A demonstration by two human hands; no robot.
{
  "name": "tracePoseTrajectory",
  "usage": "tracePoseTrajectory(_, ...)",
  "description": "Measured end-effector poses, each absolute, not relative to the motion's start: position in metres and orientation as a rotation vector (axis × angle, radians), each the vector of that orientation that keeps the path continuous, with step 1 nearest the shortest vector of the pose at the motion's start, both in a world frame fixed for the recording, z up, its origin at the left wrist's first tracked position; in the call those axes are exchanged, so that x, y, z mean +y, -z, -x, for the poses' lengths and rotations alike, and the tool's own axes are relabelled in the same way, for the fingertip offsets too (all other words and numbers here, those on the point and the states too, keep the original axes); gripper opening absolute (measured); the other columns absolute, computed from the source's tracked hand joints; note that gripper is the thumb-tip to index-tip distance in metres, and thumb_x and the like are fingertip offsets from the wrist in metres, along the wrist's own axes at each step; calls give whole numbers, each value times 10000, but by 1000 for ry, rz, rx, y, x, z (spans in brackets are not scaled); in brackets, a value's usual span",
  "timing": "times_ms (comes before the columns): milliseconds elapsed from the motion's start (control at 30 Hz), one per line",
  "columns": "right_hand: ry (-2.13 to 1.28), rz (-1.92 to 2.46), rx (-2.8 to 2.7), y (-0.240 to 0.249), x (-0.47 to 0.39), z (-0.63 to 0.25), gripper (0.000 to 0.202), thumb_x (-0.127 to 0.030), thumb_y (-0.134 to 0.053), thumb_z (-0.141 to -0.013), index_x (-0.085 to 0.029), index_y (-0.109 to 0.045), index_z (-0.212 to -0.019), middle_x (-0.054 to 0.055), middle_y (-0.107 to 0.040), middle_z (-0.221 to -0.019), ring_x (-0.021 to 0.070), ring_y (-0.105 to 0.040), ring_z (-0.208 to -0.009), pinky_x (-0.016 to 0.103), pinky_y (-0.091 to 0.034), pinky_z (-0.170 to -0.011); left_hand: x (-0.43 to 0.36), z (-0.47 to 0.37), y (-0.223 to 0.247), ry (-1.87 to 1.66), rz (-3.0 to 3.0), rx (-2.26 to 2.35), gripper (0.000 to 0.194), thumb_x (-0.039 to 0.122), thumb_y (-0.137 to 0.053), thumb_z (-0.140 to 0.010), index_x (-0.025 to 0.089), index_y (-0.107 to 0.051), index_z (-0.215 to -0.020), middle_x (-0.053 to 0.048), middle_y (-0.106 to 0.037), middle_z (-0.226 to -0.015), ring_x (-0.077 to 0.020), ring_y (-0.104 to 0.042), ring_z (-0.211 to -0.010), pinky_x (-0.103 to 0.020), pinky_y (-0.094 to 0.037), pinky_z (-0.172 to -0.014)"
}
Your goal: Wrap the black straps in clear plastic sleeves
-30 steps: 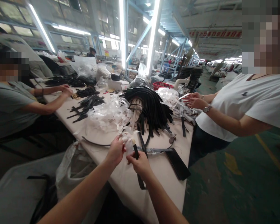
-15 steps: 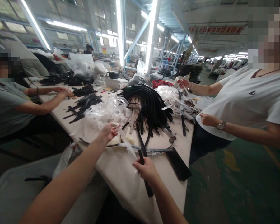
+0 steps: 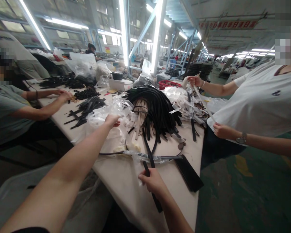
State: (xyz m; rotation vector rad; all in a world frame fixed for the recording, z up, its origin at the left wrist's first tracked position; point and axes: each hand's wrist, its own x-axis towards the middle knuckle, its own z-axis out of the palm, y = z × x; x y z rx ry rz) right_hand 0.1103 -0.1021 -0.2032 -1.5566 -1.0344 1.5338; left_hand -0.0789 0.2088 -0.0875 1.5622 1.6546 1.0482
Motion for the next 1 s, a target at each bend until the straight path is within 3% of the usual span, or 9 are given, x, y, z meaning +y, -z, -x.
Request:
tracePoseTrajectory(67, -1547, 1542, -991, 204, -100, -111, 205, -336, -671, -763, -134, -650, -791, -24, -581, -542, 67, -374, -348, 194, -260, -332, 203, 68, 85, -1082, -1562, 1681, 227, 270, -574, -921, 65, -527, -1006, -152, -672, -971, -170, -616, -752, -301, -422, -739)
tracePoseTrajectory(167, -1550, 1522, -952, 203, -98, -113, 230, -357, -670, -777, -131, -655, -813, -26, -590, -547, 66, -368, -344, 199, -256, -331, 157, 66, 91, -1208, -1690, 1728, 292, 176, -654, -802, 106, -582, -1076, -116, -669, -1038, -175, -610, -827, -283, -417, -760)
tracePoseTrajectory(267, -1536, 1491, -921, 201, -97, -116, 240, -365, -677, -784, -132, -656, -838, -29, -600, -547, 63, -358, -328, 201, -258, -326, 62, 74, 117, -1091, -1921, 1677, 105, 249, -645, -780, 178, -654, -856, -21, -629, -716, -184, -584, -683, -277, -407, -663)
tracePoseTrajectory(333, -1524, 1468, -921, 200, -95, -116, 245, -373, -685, -784, -136, -653, -837, -20, -619, -558, 64, -360, -323, 202, -257, -325, -11, 77, 141, -815, -1883, 1502, 200, 358, -613, -826, 195, -649, -716, -4, -579, -576, -174, -560, -567, -272, -386, -578)
tracePoseTrajectory(467, -1497, 1423, -958, 195, -84, -109, 256, -388, -690, -784, -138, -653, -826, -4, -642, -574, 67, -368, -329, 203, -259, -330, -111, 65, 181, -486, -1381, 1288, 399, 520, -606, -829, 171, -707, -994, -2, -598, -518, -168, -515, -401, -262, -350, -425)
tracePoseTrajectory(600, -1446, 1416, -987, 187, -68, -98, 289, -414, -700, -778, -136, -655, -844, -3, -637, -596, 63, -360, -349, 204, -268, -339, -132, 52, 195, -431, -1205, 1169, 411, 519, -687, -769, 125, -759, -862, 5, -521, -410, -125, -429, -345, -244, -322, -409)
tracePoseTrajectory(767, -1382, 1317, -896, 169, -75, -105, 376, -527, -634, -824, -170, -590, -935, -27, -609, -705, 44, -368, -368, 186, -290, -349, -110, 54, 200, -743, -940, 1154, 341, 448, -793, -688, 110, -755, -703, -46, -639, -551, -54, -379, -365, -211, -255, -406)
tracePoseTrajectory(933, -1476, 1255, -1029, 164, -129, -109, 420, -565, -449, -924, -165, -562, -863, -36, -561, -554, 73, -402, -318, 180, -271, -314, -90, 48, 193, -1009, -468, 1087, 343, 380, -854, -659, 136, -771, -886, -86, -743, -888, -59, -520, -514, -190, -396, -487)
tracePoseTrajectory(1000, -1547, 1293, -1090, 167, -145, -102, 415, -554, -423, -938, -166, -558, -878, -32, -565, -502, 93, -426, -299, 180, -277, -305, -89, 41, 188, -1030, -406, 1051, 355, 357, -861, -666, 126, -767, -918, -87, -737, -893, -73, -553, -562, -190, -417, -499)
